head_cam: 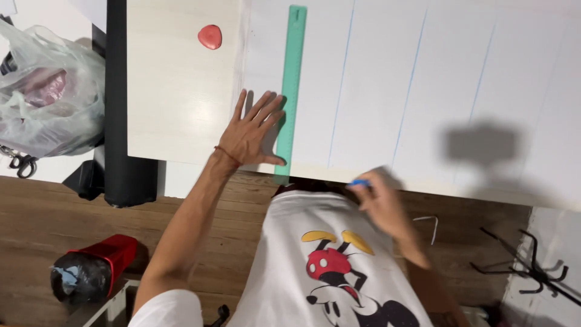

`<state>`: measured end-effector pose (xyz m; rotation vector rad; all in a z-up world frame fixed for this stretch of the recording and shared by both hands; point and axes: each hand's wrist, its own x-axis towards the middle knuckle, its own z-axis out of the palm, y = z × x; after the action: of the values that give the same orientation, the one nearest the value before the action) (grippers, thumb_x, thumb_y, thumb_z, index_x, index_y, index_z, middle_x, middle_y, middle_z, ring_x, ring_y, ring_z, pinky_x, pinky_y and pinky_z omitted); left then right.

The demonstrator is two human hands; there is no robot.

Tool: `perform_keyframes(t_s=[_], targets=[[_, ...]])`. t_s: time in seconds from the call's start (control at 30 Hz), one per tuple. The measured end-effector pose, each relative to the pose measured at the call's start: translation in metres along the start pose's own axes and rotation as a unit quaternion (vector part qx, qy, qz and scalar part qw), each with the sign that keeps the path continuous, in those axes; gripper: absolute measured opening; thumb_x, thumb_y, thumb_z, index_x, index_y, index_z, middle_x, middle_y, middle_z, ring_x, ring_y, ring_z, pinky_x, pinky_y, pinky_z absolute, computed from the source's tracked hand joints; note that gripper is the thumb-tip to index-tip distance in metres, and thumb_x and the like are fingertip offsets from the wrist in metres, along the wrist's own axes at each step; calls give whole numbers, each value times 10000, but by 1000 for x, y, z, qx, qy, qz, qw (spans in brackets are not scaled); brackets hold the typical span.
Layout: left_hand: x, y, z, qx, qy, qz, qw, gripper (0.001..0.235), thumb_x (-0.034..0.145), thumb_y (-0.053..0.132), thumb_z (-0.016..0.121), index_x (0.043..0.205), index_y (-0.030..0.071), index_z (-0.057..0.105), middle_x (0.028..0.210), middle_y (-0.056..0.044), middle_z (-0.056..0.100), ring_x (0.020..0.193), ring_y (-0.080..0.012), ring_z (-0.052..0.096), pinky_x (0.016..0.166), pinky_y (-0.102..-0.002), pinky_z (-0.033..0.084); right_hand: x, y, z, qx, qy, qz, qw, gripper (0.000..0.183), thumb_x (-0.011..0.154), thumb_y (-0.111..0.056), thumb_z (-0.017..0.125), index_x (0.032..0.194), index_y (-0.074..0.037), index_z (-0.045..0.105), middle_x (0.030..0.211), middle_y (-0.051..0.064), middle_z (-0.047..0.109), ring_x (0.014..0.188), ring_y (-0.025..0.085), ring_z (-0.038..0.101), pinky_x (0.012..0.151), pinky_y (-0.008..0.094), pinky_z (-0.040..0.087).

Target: Drawing layout lines on a large sheet of paper using a ruler and a blue marking tool

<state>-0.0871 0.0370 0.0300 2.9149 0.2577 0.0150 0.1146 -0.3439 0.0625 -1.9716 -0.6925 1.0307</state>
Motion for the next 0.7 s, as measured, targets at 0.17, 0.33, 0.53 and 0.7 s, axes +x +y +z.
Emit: perform_keyframes(t_s=[0.17, 0.33, 0.53, 0.7], targets=[[10, 5, 0, -36, 21, -3, 999, 1388, 841, 1172, 436, 1828, 196, 439, 1939, -35, 363, 1796, -259, 304, 1471, -663, 81, 12, -49, 65, -124, -164, -161, 965, 179, 1187, -187, 658, 1334, -103, 714, 1283, 187, 830, 1132, 360, 857, 938, 446, 725], [43, -49, 20, -3, 62, 77, 995, 1321, 897, 1142, 451, 1845, 222, 450, 1903, -10, 458, 1767, -251, 379, 1467, -662, 88, 47, -31, 127, -322, -51, -451, 831, 232, 1237, -298, 622, 1178, -88, 701, 1382, 117, 778, 1434, 299, 714, 1153, 467, 573], [49, -133, 1, -12, 79, 108, 991, 1352, 878, 1152, 488, 1807, 169, 501, 1870, -67, 498, 1749, -280, 414, 1464, -633, 157, 73, -49, 185, -289, 31, -492, 820, 192, 1232, -224, 617, 1178, -65, 709, 1391, 149, 777, 1325, 368, 742, 1014, 489, 595], [79, -155, -10, -74, 68, 177, 979, 1417, 965, 1094, 449, 1813, -41, 414, 1870, -252, 460, 1759, -434, 393, 1433, -721, 100, 77, -67, 195, -381, 56, -431, 816, 134, 1130, -224, 790, 1139, -94, 763, 1539, 70, 786, 1212, 264, 716, 990, 417, 541]])
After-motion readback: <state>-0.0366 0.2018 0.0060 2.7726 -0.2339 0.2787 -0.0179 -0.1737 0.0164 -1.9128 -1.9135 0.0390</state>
